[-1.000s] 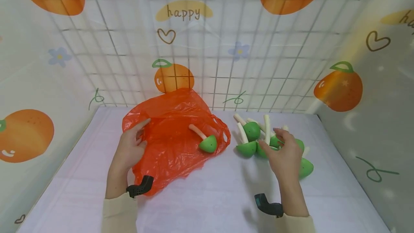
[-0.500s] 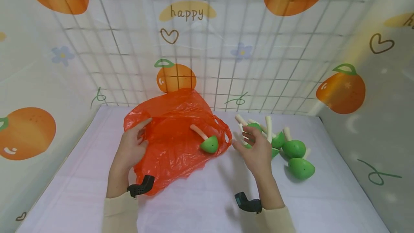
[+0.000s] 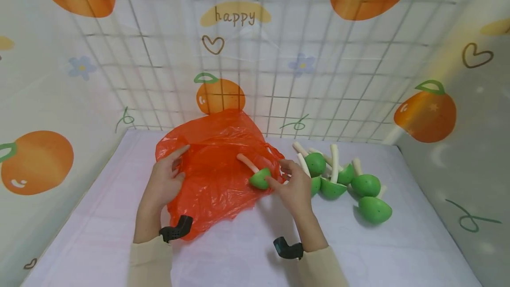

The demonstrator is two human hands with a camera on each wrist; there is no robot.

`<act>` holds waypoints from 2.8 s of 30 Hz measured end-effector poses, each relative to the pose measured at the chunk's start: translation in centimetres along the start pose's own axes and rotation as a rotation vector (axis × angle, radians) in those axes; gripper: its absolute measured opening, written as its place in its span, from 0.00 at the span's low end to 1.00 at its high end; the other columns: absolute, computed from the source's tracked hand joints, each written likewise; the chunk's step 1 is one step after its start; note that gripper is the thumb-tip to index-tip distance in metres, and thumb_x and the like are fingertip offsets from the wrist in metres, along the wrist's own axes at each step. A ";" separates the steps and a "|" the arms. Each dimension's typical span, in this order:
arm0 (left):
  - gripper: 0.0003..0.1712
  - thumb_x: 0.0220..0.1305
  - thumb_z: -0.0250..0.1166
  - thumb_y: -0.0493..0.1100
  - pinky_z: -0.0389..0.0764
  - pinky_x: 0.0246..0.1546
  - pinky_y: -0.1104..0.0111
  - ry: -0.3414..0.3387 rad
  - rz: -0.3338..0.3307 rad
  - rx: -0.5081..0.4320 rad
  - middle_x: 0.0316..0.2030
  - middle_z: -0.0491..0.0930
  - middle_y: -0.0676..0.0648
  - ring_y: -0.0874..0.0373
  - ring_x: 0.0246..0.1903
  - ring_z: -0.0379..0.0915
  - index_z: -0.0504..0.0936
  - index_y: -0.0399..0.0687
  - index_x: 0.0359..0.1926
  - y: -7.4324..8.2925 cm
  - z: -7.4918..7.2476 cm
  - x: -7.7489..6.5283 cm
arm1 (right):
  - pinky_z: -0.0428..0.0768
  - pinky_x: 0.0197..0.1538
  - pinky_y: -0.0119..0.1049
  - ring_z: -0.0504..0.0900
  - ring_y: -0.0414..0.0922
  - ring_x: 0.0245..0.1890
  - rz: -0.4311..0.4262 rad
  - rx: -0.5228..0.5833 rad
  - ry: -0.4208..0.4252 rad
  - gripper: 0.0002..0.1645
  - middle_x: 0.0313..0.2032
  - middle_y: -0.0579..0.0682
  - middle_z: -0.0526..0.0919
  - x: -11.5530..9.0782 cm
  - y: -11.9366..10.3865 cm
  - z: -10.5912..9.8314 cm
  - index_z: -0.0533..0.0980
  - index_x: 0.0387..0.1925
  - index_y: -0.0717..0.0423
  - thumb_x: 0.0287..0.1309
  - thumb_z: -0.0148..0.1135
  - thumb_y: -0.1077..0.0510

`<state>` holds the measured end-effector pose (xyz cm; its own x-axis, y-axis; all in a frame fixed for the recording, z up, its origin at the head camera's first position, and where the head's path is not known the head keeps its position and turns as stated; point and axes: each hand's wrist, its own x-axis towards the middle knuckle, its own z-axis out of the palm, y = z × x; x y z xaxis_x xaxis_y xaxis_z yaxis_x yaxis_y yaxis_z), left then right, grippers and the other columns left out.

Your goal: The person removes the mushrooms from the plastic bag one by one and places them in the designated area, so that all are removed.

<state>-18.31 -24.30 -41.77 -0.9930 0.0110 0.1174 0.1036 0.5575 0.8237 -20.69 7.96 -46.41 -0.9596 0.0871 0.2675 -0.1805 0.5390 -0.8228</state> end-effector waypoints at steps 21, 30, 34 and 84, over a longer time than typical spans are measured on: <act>0.40 0.70 0.56 0.24 0.72 0.68 0.44 0.008 -0.003 0.009 0.75 0.66 0.39 0.37 0.71 0.65 0.66 0.51 0.80 -0.3 0.2 0.2 | 0.83 0.61 0.51 0.81 0.56 0.54 0.098 -0.124 -0.057 0.40 0.55 0.58 0.84 0.5 0.9 4.1 0.78 0.62 0.63 0.51 0.84 0.52; 0.40 0.70 0.56 0.24 0.72 0.67 0.44 0.009 -0.013 0.005 0.74 0.67 0.38 0.37 0.71 0.66 0.66 0.50 0.80 -0.2 0.1 0.1 | 0.83 0.62 0.53 0.81 0.56 0.55 0.125 -0.173 -0.028 0.42 0.57 0.58 0.84 0.6 1.2 4.8 0.77 0.64 0.62 0.51 0.84 0.51; 0.40 0.70 0.57 0.24 0.72 0.67 0.44 0.014 -0.006 0.012 0.74 0.68 0.38 0.37 0.71 0.66 0.66 0.49 0.80 -0.2 0.1 0.1 | 0.83 0.62 0.53 0.81 0.57 0.55 0.129 -0.176 -0.016 0.41 0.56 0.58 0.84 0.6 1.2 4.9 0.77 0.63 0.62 0.51 0.84 0.51; 0.41 0.70 0.57 0.24 0.71 0.68 0.43 0.016 -0.011 0.021 0.75 0.67 0.38 0.37 0.71 0.65 0.64 0.50 0.81 0.3 0.2 -0.2 | 0.86 0.56 0.55 0.85 0.57 0.54 -0.170 -0.008 -0.013 0.36 0.57 0.59 0.85 -2.8 0.5 -5.1 0.80 0.60 0.63 0.47 0.84 0.66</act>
<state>-18.08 -23.99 -41.70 -0.9931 -0.0085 0.1170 0.0909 0.5750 0.8131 -17.01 12.30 -44.99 -0.9181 -0.0170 0.3959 -0.3388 0.5518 -0.7620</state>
